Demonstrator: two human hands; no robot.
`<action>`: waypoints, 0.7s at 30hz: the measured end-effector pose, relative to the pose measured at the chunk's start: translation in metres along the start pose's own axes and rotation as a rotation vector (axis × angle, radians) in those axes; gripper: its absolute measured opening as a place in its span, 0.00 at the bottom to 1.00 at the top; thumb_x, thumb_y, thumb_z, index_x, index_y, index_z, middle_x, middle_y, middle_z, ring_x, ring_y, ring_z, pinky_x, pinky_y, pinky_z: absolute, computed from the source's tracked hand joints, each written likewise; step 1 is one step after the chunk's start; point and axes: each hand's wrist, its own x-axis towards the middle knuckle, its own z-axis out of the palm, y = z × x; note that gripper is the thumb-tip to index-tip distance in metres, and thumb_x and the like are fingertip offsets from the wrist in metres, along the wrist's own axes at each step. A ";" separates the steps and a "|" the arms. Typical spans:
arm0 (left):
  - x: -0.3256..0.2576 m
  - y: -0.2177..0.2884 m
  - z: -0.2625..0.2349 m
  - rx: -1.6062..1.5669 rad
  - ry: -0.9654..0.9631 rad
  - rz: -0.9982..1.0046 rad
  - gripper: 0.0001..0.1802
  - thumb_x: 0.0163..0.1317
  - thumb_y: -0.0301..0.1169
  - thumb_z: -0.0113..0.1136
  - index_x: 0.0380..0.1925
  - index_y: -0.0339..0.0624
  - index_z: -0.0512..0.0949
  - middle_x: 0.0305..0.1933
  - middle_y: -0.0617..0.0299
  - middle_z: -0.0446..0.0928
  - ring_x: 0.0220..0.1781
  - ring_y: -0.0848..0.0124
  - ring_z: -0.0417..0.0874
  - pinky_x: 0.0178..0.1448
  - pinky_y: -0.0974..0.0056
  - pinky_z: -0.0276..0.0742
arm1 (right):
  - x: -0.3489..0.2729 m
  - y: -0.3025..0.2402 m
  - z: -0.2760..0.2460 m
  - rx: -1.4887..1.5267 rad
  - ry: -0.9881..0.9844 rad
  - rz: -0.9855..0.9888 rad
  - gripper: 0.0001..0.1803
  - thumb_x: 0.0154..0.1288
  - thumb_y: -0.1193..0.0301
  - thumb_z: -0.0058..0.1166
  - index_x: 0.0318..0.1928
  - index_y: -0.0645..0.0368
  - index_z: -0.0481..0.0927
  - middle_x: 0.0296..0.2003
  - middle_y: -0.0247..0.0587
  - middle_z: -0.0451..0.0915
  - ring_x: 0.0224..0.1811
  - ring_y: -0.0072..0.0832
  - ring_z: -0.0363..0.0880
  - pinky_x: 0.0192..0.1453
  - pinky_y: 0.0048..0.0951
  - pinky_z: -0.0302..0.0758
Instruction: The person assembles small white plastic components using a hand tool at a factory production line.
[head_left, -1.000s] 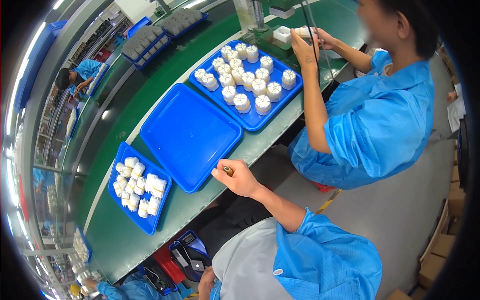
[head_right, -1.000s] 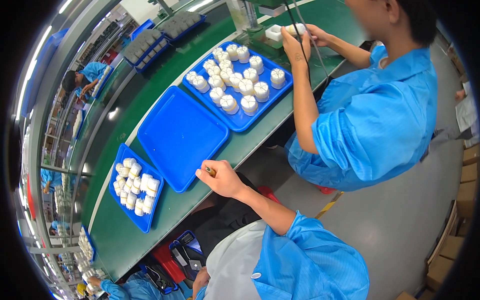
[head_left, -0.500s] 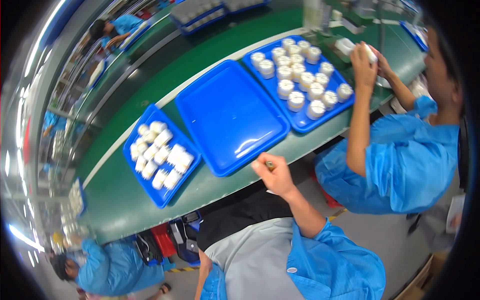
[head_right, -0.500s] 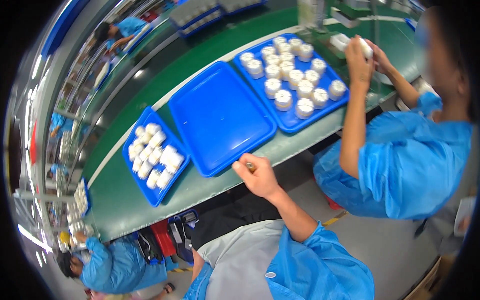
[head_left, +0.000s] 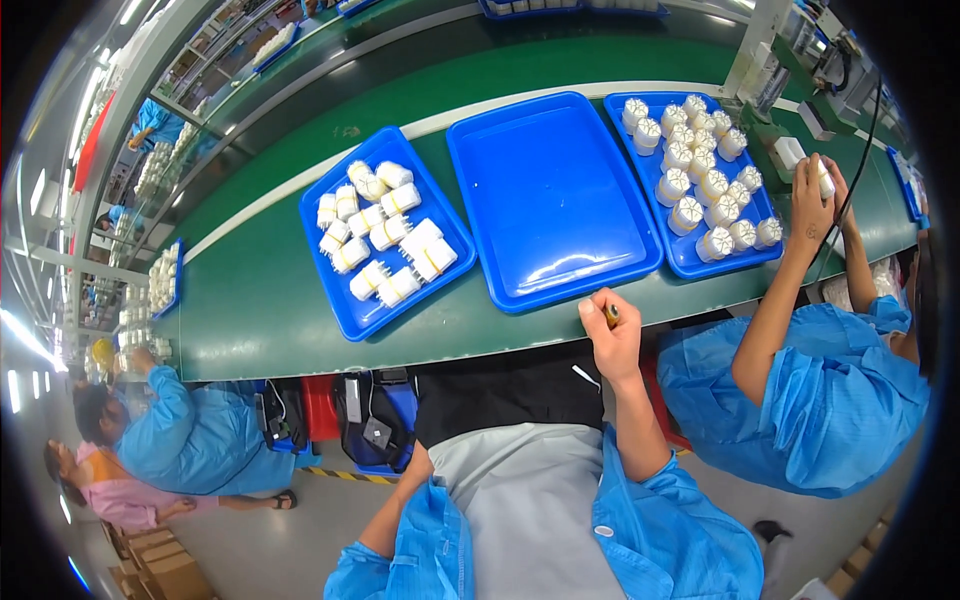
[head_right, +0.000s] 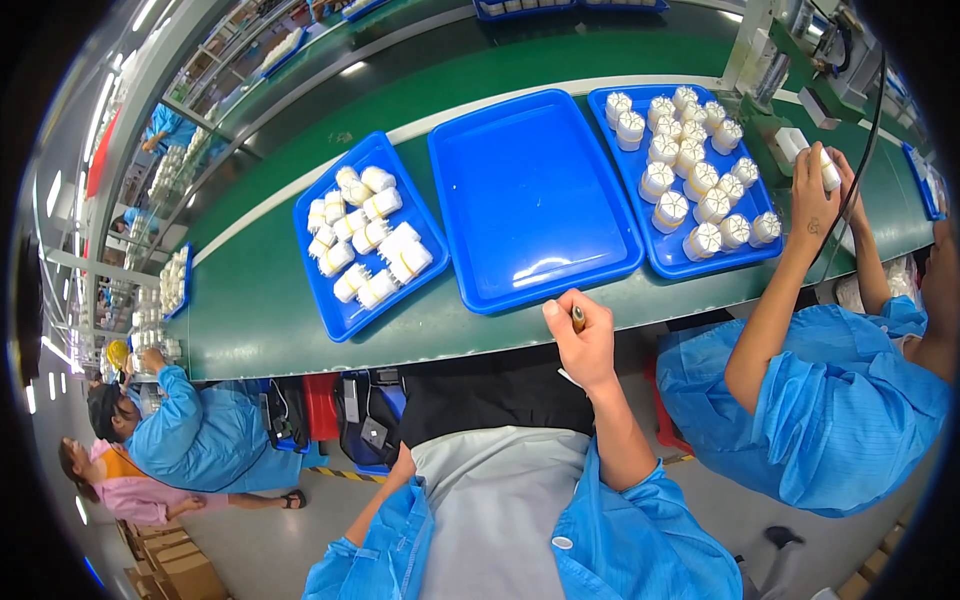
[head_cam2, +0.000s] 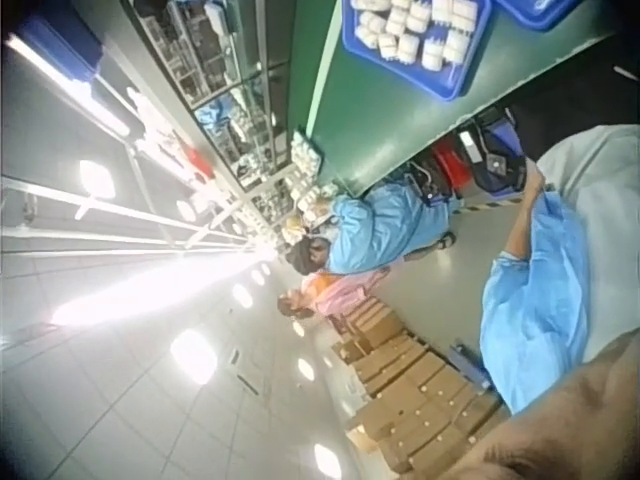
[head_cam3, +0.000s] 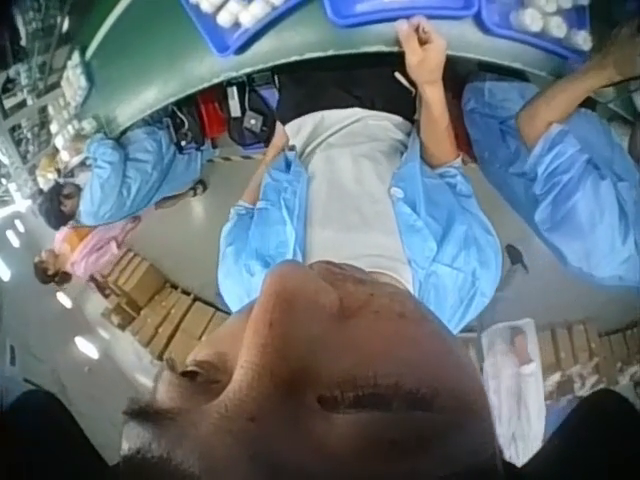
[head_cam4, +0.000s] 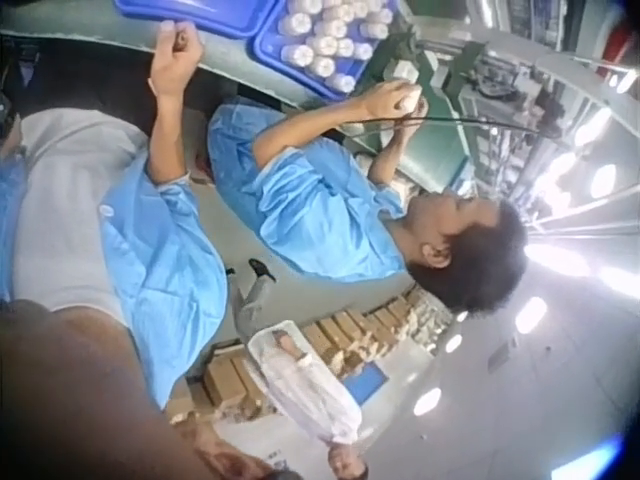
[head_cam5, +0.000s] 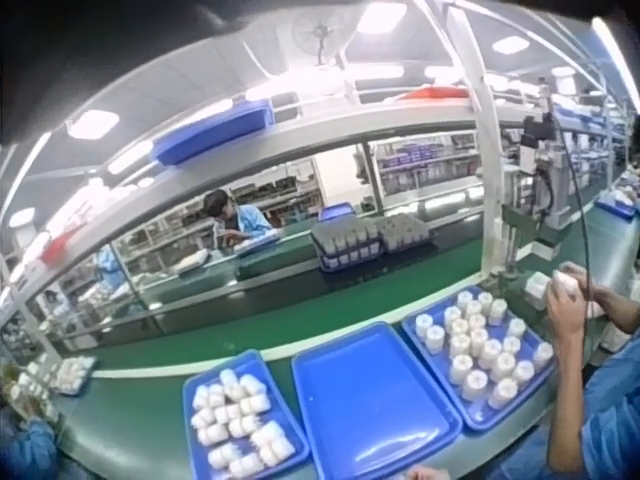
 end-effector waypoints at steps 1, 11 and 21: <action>-0.008 -0.001 0.005 0.025 0.003 0.016 0.28 0.76 0.37 0.34 0.72 0.36 0.52 0.72 0.36 0.56 0.75 0.48 0.55 0.77 0.60 0.49 | 0.001 -0.002 0.001 -0.018 -0.002 -0.012 0.19 0.70 0.70 0.54 0.22 0.60 0.67 0.16 0.21 0.60 0.21 0.09 0.53 0.23 0.22 0.49; -0.028 0.249 -0.100 -0.153 -0.416 -0.129 0.38 0.72 0.50 0.39 0.68 0.25 0.57 0.67 0.35 0.67 0.69 0.43 0.65 0.73 0.59 0.58 | 0.004 0.008 0.001 0.002 0.010 0.021 0.18 0.70 0.71 0.54 0.22 0.58 0.65 0.18 0.20 0.58 0.23 0.09 0.52 0.24 0.21 0.48; -0.035 0.237 -0.090 -0.099 -0.352 -0.113 0.33 0.70 0.45 0.42 0.65 0.27 0.60 0.65 0.37 0.68 0.67 0.44 0.68 0.70 0.59 0.62 | 0.000 0.010 0.002 0.010 0.018 -0.031 0.17 0.70 0.73 0.53 0.22 0.58 0.66 0.18 0.20 0.59 0.22 0.09 0.51 0.23 0.21 0.48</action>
